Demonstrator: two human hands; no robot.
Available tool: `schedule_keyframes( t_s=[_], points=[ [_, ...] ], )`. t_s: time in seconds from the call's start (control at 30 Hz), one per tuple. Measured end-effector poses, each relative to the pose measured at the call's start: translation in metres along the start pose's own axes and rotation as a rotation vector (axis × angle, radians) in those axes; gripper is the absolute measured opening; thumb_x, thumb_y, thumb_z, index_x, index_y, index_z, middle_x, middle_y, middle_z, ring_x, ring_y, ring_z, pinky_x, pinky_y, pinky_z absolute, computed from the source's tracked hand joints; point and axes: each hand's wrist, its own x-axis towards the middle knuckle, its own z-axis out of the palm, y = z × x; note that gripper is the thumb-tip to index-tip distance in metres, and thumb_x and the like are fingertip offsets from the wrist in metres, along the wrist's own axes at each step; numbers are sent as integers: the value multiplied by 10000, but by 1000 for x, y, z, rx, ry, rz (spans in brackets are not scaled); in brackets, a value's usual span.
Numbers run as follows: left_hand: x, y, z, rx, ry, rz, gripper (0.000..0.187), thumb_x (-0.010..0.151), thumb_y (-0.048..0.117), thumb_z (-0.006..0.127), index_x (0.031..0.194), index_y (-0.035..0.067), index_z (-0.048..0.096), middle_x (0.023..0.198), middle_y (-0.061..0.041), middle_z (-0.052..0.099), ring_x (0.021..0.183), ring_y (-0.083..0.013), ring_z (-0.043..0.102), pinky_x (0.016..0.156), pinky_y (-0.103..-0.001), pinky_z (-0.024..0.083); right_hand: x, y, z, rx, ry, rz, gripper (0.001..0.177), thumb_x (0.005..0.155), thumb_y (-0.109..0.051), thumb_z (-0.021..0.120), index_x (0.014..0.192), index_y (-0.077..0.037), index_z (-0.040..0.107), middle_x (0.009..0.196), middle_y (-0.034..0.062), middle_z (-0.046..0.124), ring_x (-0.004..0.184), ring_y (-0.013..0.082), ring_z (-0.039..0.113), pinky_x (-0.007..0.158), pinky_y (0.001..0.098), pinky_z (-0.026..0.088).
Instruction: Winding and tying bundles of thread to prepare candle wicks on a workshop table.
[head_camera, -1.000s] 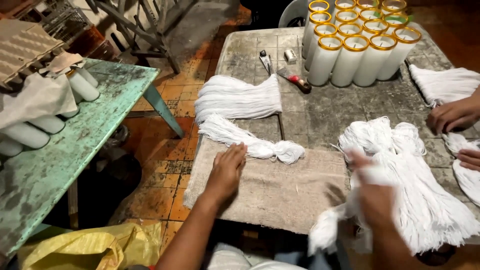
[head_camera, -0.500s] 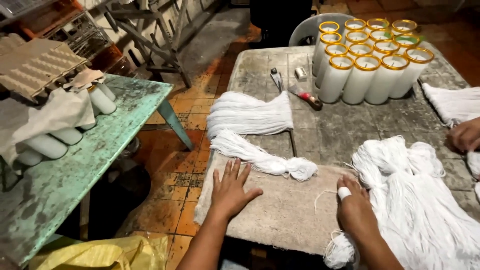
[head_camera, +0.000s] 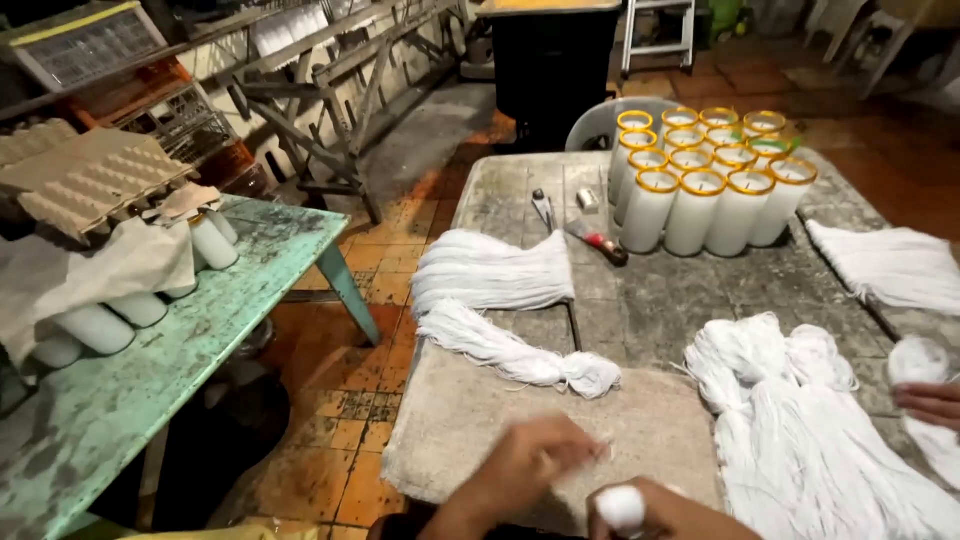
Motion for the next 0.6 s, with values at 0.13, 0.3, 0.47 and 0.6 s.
schedule_keyframes(
  t_s=[0.13, 0.3, 0.47, 0.6],
  points=[
    [2, -21, 0, 135, -343, 526, 132, 1004, 93, 682, 1122, 82, 740, 1047, -89, 695, 966, -207, 668, 885, -339, 538, 29, -9, -1, -567, -283, -193, 52, 918, -165, 682, 903, -206, 653, 877, -97, 603, 841, 2, 583, 793, 208, 455],
    [0, -15, -8, 160, -391, 394, 127, 992, 84, 673, 1088, 106, 753, 1035, -76, 725, 953, -170, 691, 846, -313, 552, 27, -18, 2, -639, -265, -187, 92, 901, -284, 692, 879, -204, 652, 874, -116, 603, 846, -8, 581, 766, 219, 436],
    [6, -23, -8, 164, -502, 350, 86, 971, 65, 712, 1034, 112, 675, 1008, -20, 615, 878, -115, 576, 805, -254, 475, 37, 0, -5, -339, -334, -376, 273, 893, -392, 722, 990, -139, 689, 983, -42, 644, 896, 62, 604, 797, 243, 428],
    [12, -42, -8, 152, -497, 365, 139, 926, 43, 638, 992, 164, 645, 1103, -8, 504, 916, -122, 506, 830, -253, 426, 48, 22, -16, -193, -367, -455, 375, 888, -446, 738, 1045, -107, 708, 1038, -5, 664, 920, 97, 615, 813, 254, 425]
  ],
)
